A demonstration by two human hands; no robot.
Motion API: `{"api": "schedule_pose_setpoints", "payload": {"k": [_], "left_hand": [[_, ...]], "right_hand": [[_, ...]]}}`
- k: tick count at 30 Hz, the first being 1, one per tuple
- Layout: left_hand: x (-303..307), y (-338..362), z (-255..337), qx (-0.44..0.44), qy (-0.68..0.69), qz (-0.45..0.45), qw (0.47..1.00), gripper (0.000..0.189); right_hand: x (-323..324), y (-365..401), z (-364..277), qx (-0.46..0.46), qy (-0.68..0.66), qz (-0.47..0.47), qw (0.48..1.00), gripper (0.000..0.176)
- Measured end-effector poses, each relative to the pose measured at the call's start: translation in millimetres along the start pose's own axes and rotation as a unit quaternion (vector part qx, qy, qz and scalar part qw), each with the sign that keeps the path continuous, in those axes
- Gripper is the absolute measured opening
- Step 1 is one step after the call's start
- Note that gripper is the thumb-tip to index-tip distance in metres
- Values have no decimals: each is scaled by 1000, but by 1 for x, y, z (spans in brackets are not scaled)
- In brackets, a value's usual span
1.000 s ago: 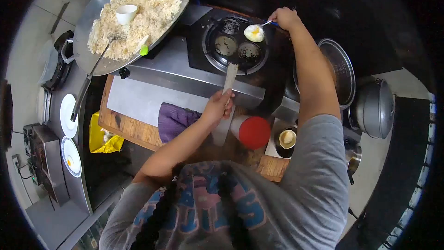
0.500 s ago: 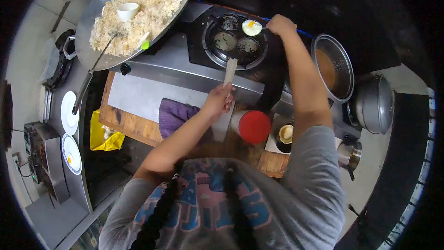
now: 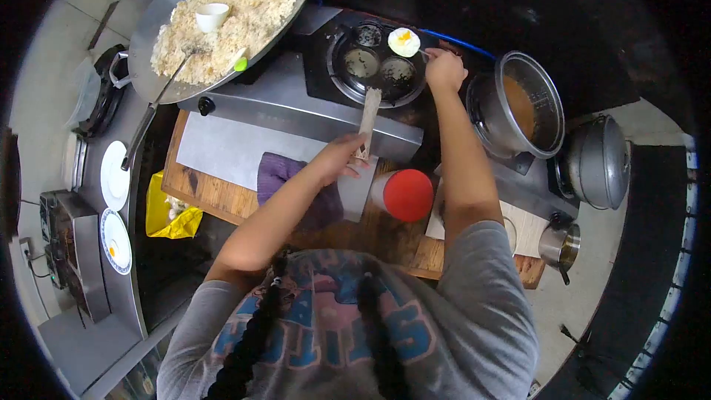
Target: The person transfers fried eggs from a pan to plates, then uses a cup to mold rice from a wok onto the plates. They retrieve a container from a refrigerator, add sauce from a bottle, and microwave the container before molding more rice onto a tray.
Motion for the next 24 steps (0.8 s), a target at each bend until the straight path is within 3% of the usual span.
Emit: {"api": "schedule_pose_setpoints", "payload": {"k": [6, 13, 16, 18, 24], "left_hand": [[64, 49, -3, 14, -84, -49, 995, 41], [183, 158, -19, 19, -31, 5, 999, 44], [214, 212, -36, 98, 47, -30, 994, 48], [225, 244, -43, 90, 54, -3, 994, 50], [264, 295, -79, 60, 108, 86, 989, 51]], "right_hand": [[-6, 4, 2, -12, -24, 16, 1000, 19], [-13, 1, 8, -2, -37, 55, 998, 18], [-2, 7, 5, 1, -31, 67, 997, 18], [2, 8, 3, -18, -30, 20, 999, 18], [-3, 1, 11, -38, -53, 12, 998, 18]]}}
Point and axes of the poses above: each hand's wrist, its own y-axis away from the middle knuckle, its own x-axis out of the back of the hand, z = x × y, the point moved 4 cm from there along -y, towards the middle knuckle, and after that the axes turned 15 degrees about y, right-handed, at the moved point
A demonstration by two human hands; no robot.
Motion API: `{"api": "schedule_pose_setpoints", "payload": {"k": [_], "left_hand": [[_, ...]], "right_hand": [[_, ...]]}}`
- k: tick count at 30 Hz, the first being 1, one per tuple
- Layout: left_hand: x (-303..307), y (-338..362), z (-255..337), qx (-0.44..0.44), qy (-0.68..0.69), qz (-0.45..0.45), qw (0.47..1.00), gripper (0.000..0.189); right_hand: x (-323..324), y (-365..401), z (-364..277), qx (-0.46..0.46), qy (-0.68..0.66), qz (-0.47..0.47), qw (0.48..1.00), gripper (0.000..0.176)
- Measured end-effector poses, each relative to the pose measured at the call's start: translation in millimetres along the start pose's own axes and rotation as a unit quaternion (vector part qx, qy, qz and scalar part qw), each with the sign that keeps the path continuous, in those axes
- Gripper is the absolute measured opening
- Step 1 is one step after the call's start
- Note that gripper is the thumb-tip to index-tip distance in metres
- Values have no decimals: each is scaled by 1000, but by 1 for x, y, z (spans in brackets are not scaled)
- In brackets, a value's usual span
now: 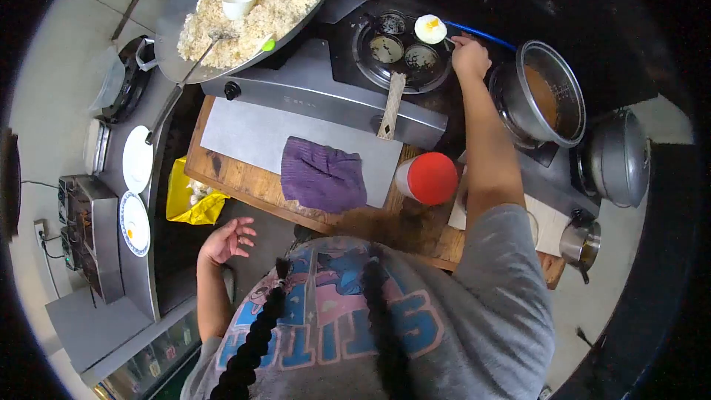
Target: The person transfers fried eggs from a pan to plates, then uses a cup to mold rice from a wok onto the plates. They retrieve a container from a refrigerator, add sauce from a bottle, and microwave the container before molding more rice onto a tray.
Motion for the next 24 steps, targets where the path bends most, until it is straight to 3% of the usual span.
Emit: {"api": "schedule_pose_setpoints", "payload": {"k": [17, 24], "left_hand": [[49, 48, -57, -53, 68, 69, 994, 43], [58, 55, -74, -68, 86, 73, 991, 46]], "right_hand": [[10, -9, 2, 2, 63, -34, 997, 21], [13, -16, 4, -3, 36, -102, 994, 21]]}}
Point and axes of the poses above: each hand's wrist, its own y-axis away from the middle knuckle, its own x-axis out of the back of the hand, z = x × y, the point moved 4 cm from there along -y, towards the middle knuckle, and after that the axes turned 15 degrees about y, right-handed, at the moved point
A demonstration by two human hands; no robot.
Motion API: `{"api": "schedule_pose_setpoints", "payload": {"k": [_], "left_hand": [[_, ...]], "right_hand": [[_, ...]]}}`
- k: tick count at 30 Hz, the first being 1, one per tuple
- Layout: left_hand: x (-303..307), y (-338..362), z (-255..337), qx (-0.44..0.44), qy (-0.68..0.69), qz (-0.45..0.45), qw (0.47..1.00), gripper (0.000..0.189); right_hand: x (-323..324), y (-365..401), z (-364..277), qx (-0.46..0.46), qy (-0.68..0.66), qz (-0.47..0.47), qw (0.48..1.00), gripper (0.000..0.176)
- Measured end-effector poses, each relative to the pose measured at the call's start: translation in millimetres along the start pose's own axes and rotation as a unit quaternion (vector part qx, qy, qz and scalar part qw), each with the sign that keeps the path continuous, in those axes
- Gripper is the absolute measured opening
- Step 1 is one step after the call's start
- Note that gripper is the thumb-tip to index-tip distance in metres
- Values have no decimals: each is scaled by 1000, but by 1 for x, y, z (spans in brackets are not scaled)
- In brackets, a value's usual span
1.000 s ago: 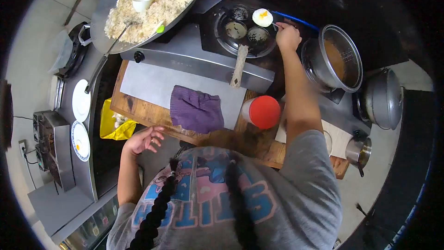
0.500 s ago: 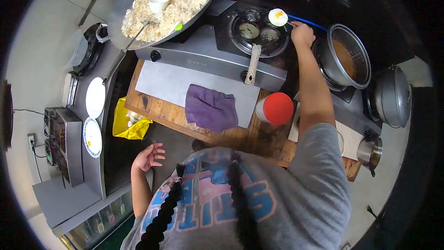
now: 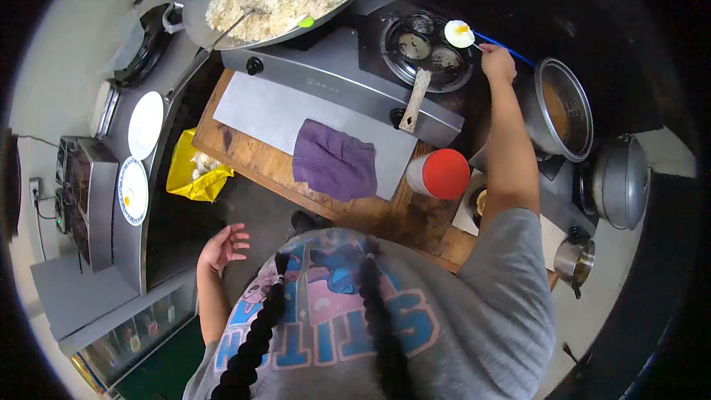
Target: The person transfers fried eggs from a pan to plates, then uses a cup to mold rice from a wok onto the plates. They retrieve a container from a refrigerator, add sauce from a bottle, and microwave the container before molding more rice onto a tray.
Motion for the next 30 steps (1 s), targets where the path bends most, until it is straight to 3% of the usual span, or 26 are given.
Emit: {"api": "schedule_pose_setpoints", "payload": {"k": [6, 9, 11, 13, 19, 22, 24, 25, 26, 28, 30], "left_hand": [[13, 7, 0, -19, 2, 4, 1000, 46], [25, 10, 2, -29, 19, -8, 999, 46], [37, 12, 9, -33, 15, -5, 999, 46], [52, 17, 17, -42, 16, -4, 999, 46], [94, 30, 71, -71, 1, -6, 997, 43], [130, 29, 107, -86, -4, -15, 996, 42], [157, 34, 132, -85, 2, -11, 996, 41], [171, 36, 143, -82, 2, -13, 997, 42], [185, 38, 155, -81, 2, -15, 997, 43], [212, 42, 175, -90, -2, -20, 996, 43], [237, 52, 195, -102, -7, -20, 995, 43]], "right_hand": [[25, 16, -11, 81, 1, 8, 997, 23], [51, 49, -31, 189, -23, 32, 981, 23], [67, 80, -53, 195, -24, -34, 980, 23], [71, 106, -72, 277, -52, 10, 959, 23], [72, 193, -142, 336, -95, -7, 937, 22], [65, 241, -189, 297, -70, -87, 948, 22], [41, 265, -215, 342, -144, -37, 928, 21], [32, 277, -230, 306, -94, -60, 946, 20], [11, 283, -244, 336, -121, -58, 932, 21], [6, 318, -289, 306, -120, -102, 939, 21], [1, 348, -338, 329, -117, -75, 934, 20]]}}
Point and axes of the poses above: each hand's wrist, its own y-axis away from the middle knuckle, its own x-axis out of the back of the hand, z = x × y, the point moved 4 cm from there along -y, towards the middle knuckle, and after that the axes turned 15 degrees about y, right-handed, at the moved point
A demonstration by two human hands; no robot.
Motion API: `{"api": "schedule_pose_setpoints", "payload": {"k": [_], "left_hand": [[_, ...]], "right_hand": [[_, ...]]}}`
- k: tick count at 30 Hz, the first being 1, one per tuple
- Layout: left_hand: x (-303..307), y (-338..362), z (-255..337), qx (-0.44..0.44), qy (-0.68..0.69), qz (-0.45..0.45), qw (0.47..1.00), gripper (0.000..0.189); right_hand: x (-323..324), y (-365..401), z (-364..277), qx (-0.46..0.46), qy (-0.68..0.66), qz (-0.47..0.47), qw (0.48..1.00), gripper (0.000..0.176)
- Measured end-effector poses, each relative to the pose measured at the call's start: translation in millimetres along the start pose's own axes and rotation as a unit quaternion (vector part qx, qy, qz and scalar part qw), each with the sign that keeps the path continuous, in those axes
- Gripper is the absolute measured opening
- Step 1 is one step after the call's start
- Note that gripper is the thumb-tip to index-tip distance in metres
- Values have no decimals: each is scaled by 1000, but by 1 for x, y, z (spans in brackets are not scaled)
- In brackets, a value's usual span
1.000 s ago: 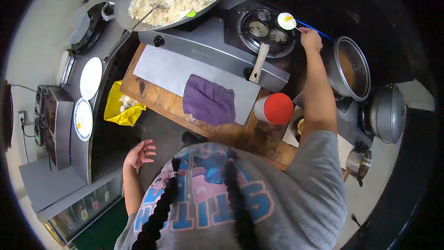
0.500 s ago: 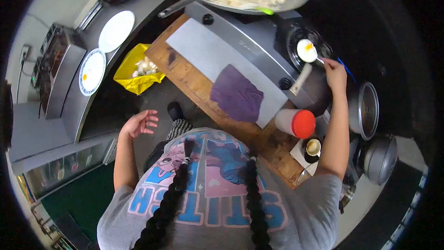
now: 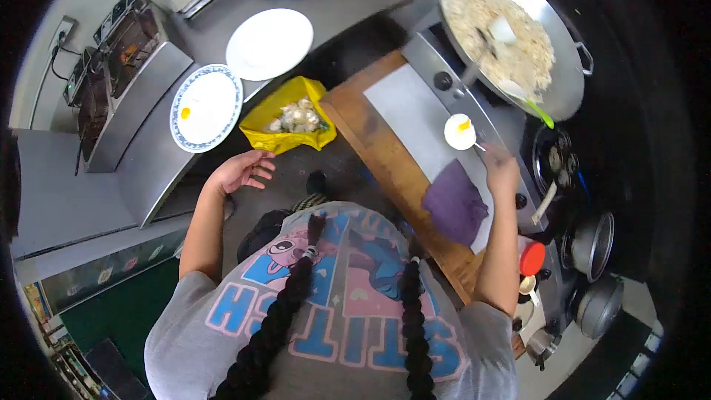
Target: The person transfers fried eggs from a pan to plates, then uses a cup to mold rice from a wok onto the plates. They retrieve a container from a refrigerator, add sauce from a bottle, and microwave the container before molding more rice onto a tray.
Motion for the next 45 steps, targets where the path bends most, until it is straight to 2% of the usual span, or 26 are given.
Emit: {"api": "schedule_pose_setpoints", "payload": {"k": [2, 6, 8, 10, 13, 16, 22, 28, 30, 32, 35, 45], "left_hand": [[19, 13, 17, 9, -4, 9, 1000, 44], [59, 41, 37, 0, 20, 13, 1000, 41], [74, 57, 46, -6, 19, 29, 999, 41], [95, 72, 48, -14, 36, 33, 999, 42], [113, 95, 50, -22, 46, 55, 997, 43], [131, 111, 45, -37, 71, 68, 995, 45], [155, 131, 33, -62, 102, 98, 988, 45], [167, 136, 28, -65, 125, 110, 984, 44], [170, 133, 31, -65, 132, 105, 984, 44], [170, 130, 34, -66, 119, 109, 985, 44], [171, 121, 38, -63, 125, 91, 986, 43], [164, 109, 48, -55, 110, 87, 989, 42]], "right_hand": [[-27, -12, -40, 4, 33, 15, 999, 21], [-83, -50, -114, 17, -4, 4, 1000, 20], [-86, -69, -178, 12, 8, -27, 1000, 20], [-93, -91, -229, 74, -26, 19, 997, 19], [-112, -130, -296, 99, -36, 31, 994, 19], [-134, -165, -361, 164, -45, 58, 984, 20], [-177, -186, -472, 200, -22, 28, 979, 20], [-226, -172, -524, 202, 32, -37, 978, 20], [-237, -168, -529, 204, 37, -17, 978, 19], [-240, -160, -536, 257, 69, 36, 963, 22], [-244, -155, -539, 283, 103, 67, 951, 25], [-214, -139, -546, 334, 188, 154, 910, 25]]}}
Point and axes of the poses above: each hand's wrist, its own y-axis away from the middle knuckle, its own x-axis out of the back of the hand, z = x × y, the point moved 4 cm from there along -y, towards the middle knuckle, and after that the axes turned 15 degrees about y, right-handed, at the moved point
